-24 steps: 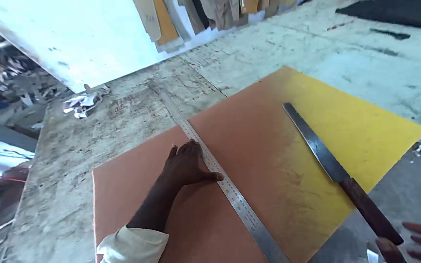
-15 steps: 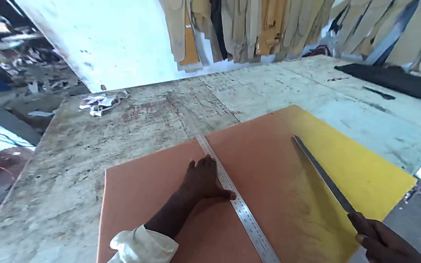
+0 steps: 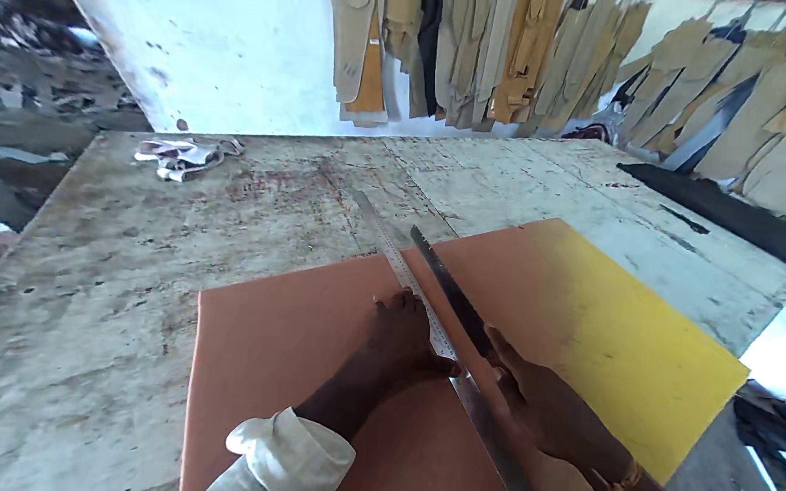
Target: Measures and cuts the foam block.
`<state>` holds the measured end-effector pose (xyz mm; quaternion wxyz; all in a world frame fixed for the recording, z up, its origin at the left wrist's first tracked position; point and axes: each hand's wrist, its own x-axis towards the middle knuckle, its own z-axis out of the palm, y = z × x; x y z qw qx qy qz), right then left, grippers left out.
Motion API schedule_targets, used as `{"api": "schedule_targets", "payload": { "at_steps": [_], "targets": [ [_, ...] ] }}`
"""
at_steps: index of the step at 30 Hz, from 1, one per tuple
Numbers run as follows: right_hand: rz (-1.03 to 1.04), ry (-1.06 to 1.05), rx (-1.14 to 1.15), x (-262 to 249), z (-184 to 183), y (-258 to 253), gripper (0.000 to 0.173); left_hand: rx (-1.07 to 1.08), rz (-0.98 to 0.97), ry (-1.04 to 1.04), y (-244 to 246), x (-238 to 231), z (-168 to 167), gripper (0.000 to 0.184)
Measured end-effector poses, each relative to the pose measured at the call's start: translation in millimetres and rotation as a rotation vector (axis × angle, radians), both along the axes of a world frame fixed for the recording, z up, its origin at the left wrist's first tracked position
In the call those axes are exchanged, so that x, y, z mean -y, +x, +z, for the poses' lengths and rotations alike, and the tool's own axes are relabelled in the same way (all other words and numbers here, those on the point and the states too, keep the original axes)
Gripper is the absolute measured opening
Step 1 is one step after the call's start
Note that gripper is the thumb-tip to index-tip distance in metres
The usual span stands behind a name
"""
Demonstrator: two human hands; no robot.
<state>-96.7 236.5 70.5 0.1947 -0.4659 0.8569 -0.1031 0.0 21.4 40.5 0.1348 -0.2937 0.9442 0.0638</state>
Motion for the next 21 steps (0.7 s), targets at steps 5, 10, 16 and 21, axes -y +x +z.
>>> {"api": "schedule_targets", "payload": {
  "at_steps": [5, 10, 16, 21],
  "targets": [
    [0.028, 0.055, -0.042, 12, 4, 8, 0.063, -0.030, -0.008, 0.034, 1, 1, 0, 0.144],
    [0.044, 0.090, -0.089, 15, 5, 11, 0.062, -0.017, -0.016, 0.026, 1, 1, 1, 0.143],
    [0.083, 0.171, -0.166, 34, 20, 15, 0.065, -0.049, -0.021, 0.038, 2, 1, -1, 0.141],
    [0.112, 0.308, -0.093, 106, 48, 6, 0.069, -0.040, -0.041, 0.027, 3, 2, 0, 0.141]
  ]
}}
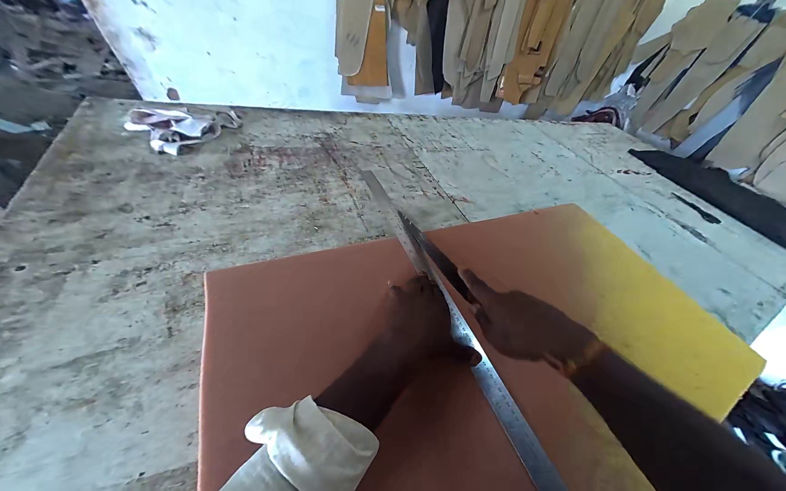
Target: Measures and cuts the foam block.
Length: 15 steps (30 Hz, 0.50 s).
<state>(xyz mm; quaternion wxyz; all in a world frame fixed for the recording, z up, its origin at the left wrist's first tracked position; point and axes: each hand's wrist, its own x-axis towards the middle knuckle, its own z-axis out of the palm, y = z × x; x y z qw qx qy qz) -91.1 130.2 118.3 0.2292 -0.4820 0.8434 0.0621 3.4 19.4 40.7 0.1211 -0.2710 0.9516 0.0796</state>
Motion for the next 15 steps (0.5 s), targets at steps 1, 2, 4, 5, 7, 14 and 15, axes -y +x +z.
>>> {"api": "schedule_targets", "payload": {
  "at_steps": [1, 2, 4, 5, 7, 14, 15],
  "targets": [
    [-0.014, 0.017, 0.020, 19, 0, -4, 0.068, -0.019, 0.007, 0.011, 0, 0, -2, 0.143],
    [-0.025, 0.027, 0.037, 38, -2, -10, 0.068, -0.048, 0.008, 0.004, 1, 1, -5, 0.144],
    [-0.022, 0.034, 0.040, 70, -9, -19, 0.069, -0.055, 0.004, -0.002, 0, 1, -7, 0.144],
    [-0.014, 0.034, 0.024, 81, -12, -21, 0.071, -0.052, -0.002, -0.013, 0, 1, -7, 0.144],
    [-0.002, 0.041, 0.002, 93, -15, -20, 0.072, -0.059, -0.004, -0.027, 0, 1, -6, 0.142],
    [0.019, 0.041, 0.096, -6, -18, 1, 0.084, 0.008, -0.004, -0.075, -6, 0, 1, 0.101],
    [0.023, 0.048, 0.118, -30, -18, 5, 0.085, 0.028, 0.005, -0.082, -7, 0, 3, 0.108]
  ]
}}
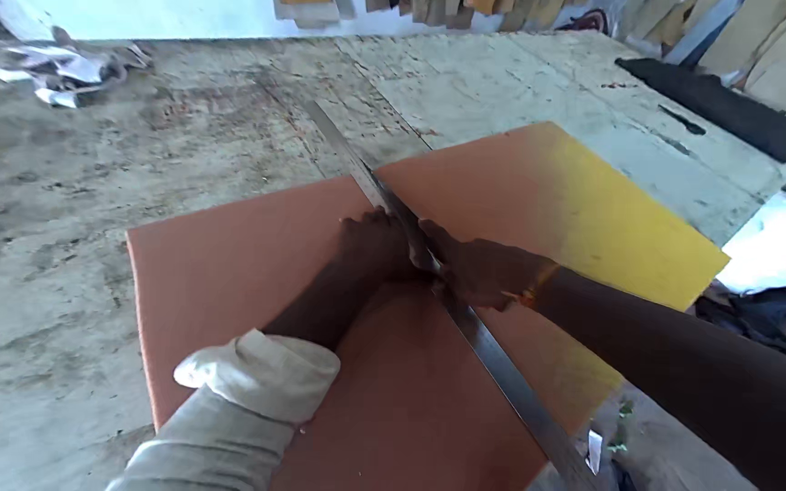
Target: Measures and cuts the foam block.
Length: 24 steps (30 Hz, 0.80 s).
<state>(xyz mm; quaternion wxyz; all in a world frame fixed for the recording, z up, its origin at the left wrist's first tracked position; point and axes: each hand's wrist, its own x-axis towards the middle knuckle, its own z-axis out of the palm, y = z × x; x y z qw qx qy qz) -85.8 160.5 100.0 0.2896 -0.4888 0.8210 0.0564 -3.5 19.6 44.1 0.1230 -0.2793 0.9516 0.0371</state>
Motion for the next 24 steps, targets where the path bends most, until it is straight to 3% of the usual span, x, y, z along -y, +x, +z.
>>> {"api": "schedule_targets", "payload": {
  "at_steps": [4, 7, 10, 12, 14, 15, 18, 24],
  "targets": [
    [0.042, -0.071, 0.057, -113, -9, 18, 0.085, 0.088, 0.023, -0.045, -7, -3, 4, 0.133],
    [0.087, -0.107, 0.045, -181, -19, 27, 0.080, 0.085, 0.053, -0.037, -10, -2, 2, 0.134],
    [0.104, -0.089, 0.048, -185, -22, 30, 0.083, 0.034, 0.084, 0.004, -5, -8, -1, 0.127],
    [0.087, -0.077, 0.052, -183, -18, 32, 0.084, -0.033, 0.052, -0.010, 9, -32, 0, 0.098],
    [0.035, -0.067, 0.038, -183, -15, 37, 0.085, -0.067, -0.004, -0.033, 30, -91, 6, 0.062],
    [0.005, -0.052, 0.031, -182, -14, 39, 0.086, -0.041, -0.028, -0.022, 40, -123, 11, 0.057],
    [-0.029, -0.071, 0.045, -184, -15, 40, 0.096, 0.070, -0.047, 0.052, 51, -191, 22, 0.075],
    [-0.011, -0.075, 0.023, -200, -16, 51, 0.091, 0.153, 0.097, 0.090, 43, -213, 29, 0.078]
  ]
}}
